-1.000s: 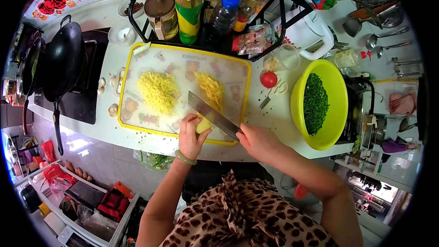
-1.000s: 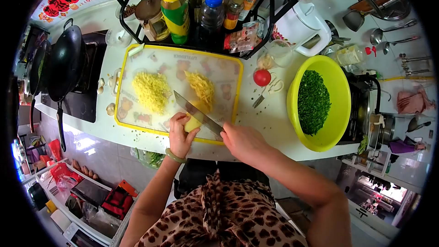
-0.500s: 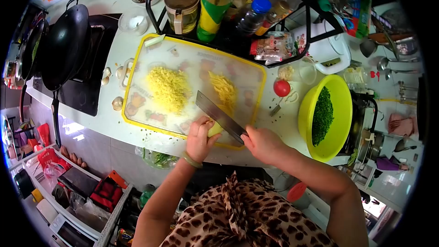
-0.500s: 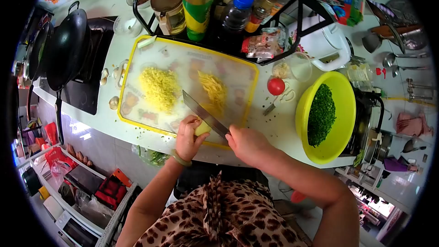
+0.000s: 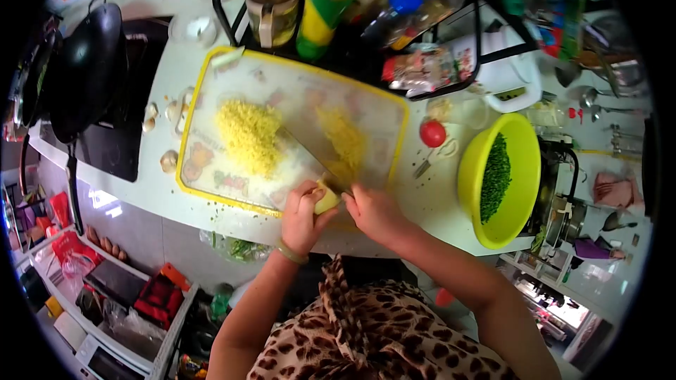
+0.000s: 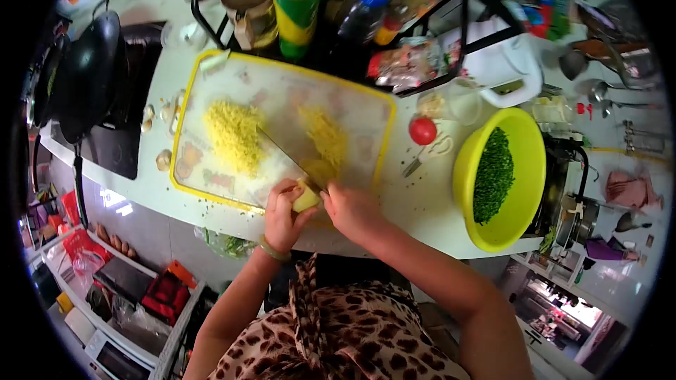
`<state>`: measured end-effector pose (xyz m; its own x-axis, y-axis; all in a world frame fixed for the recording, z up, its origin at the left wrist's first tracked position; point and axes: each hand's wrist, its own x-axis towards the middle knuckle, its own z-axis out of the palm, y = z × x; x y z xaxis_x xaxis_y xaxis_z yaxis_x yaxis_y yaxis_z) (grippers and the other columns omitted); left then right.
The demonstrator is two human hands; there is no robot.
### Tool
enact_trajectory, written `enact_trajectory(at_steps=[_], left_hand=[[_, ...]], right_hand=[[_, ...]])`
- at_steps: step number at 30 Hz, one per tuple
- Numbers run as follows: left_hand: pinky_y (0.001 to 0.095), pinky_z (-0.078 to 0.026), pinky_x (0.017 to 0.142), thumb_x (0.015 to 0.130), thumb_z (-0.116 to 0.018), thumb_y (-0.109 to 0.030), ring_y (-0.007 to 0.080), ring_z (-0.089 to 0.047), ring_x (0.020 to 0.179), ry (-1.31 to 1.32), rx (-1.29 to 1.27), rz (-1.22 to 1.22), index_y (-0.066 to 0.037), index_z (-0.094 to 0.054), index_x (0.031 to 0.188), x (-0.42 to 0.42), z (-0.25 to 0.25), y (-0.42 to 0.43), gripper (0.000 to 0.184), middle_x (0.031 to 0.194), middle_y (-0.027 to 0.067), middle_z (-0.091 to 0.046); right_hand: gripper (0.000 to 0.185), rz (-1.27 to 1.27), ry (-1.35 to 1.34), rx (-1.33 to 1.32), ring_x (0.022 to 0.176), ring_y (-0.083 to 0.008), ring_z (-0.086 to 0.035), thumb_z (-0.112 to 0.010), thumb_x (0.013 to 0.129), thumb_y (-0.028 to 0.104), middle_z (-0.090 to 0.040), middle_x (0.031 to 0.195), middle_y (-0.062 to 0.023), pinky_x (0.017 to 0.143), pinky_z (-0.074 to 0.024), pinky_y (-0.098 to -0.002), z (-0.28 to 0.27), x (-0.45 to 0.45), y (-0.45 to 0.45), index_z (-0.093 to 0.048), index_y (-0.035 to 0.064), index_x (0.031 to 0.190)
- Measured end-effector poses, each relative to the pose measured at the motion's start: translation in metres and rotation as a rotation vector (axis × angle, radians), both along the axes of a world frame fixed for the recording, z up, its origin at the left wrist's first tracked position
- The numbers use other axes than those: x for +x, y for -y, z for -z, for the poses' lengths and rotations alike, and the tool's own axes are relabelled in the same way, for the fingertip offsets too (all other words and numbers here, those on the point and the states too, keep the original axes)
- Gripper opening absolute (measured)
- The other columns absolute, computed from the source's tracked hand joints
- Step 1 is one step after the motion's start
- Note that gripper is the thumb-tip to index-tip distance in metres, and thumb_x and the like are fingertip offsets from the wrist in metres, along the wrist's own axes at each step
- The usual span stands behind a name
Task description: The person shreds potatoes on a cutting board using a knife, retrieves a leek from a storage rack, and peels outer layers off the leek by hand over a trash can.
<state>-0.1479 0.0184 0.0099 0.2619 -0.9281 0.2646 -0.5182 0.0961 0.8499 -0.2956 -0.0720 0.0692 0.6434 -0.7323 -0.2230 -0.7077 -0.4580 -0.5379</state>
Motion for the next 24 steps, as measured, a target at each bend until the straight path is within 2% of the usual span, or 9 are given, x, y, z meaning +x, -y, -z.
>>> enact_trajectory(at_steps=[3, 5, 9, 19, 24], left_hand=[[0.0400, -0.046, 0.085, 0.066, -0.080, -0.012, 0.0351, -0.054, 0.101, 0.053, 0.013, 0.005, -0.004, -0.052, 0.107, 0.003, 0.000, 0.000, 0.051, 0.112, 0.0175, -0.053], [0.0400, -0.046, 0.085, 0.066, -0.080, -0.012, 0.0356, -0.054, 0.100, 0.054, 0.004, -0.002, -0.003, -0.051, 0.107, 0.002, 0.000, -0.001, 0.050, 0.111, 0.0176, -0.053], [0.0398, -0.047, 0.084, 0.067, -0.079, -0.012, 0.0366, -0.054, 0.099, 0.055, -0.018, -0.009, -0.003, -0.051, 0.107, 0.002, -0.002, 0.000, 0.050, 0.111, 0.0178, -0.052], [0.0401, -0.047, 0.083, 0.067, -0.079, -0.012, 0.0362, -0.054, 0.099, 0.077, -0.013, 0.002, -0.002, -0.052, 0.107, 0.003, 0.001, -0.002, 0.049, 0.111, 0.0178, -0.052], [0.0399, -0.046, 0.084, 0.066, -0.079, -0.008, 0.0348, -0.053, 0.100, 0.063, 0.000, -0.006, -0.003, -0.051, 0.108, 0.000, 0.004, -0.003, 0.050, 0.113, 0.0177, -0.052]], right_hand=[[0.021, -0.055, 0.040, 0.010, 0.059, -0.0390, -0.057, -0.052, 0.092, 0.020, -0.056, 0.062, -0.0180, 0.054, -0.0437, -0.0483, -0.014, 0.000, 0.008, -0.047, 0.0021, 0.084], [0.022, -0.023, -0.038, 0.153, 0.062, -0.0397, -0.057, -0.051, 0.092, 0.021, -0.057, 0.065, -0.0186, 0.057, -0.0433, -0.0488, -0.048, -0.004, 0.012, -0.048, 0.0012, 0.084], [0.026, 0.013, -0.131, 0.254, 0.064, -0.0406, -0.056, -0.051, 0.093, 0.025, -0.057, 0.068, -0.0192, 0.058, -0.0422, -0.0481, -0.079, -0.020, 0.013, -0.049, 0.0008, 0.084], [0.027, -0.056, -0.263, 0.341, 0.068, -0.0395, -0.057, -0.048, 0.094, 0.025, -0.058, 0.071, -0.0184, 0.062, -0.0442, -0.0490, -0.087, -0.035, 0.010, -0.050, -0.0002, 0.086], [0.027, -0.104, -0.309, 0.326, 0.068, -0.0399, -0.058, -0.048, 0.094, 0.025, -0.059, 0.072, -0.0189, 0.062, -0.0448, -0.0494, -0.081, -0.024, 0.014, -0.050, -0.0003, 0.086]])
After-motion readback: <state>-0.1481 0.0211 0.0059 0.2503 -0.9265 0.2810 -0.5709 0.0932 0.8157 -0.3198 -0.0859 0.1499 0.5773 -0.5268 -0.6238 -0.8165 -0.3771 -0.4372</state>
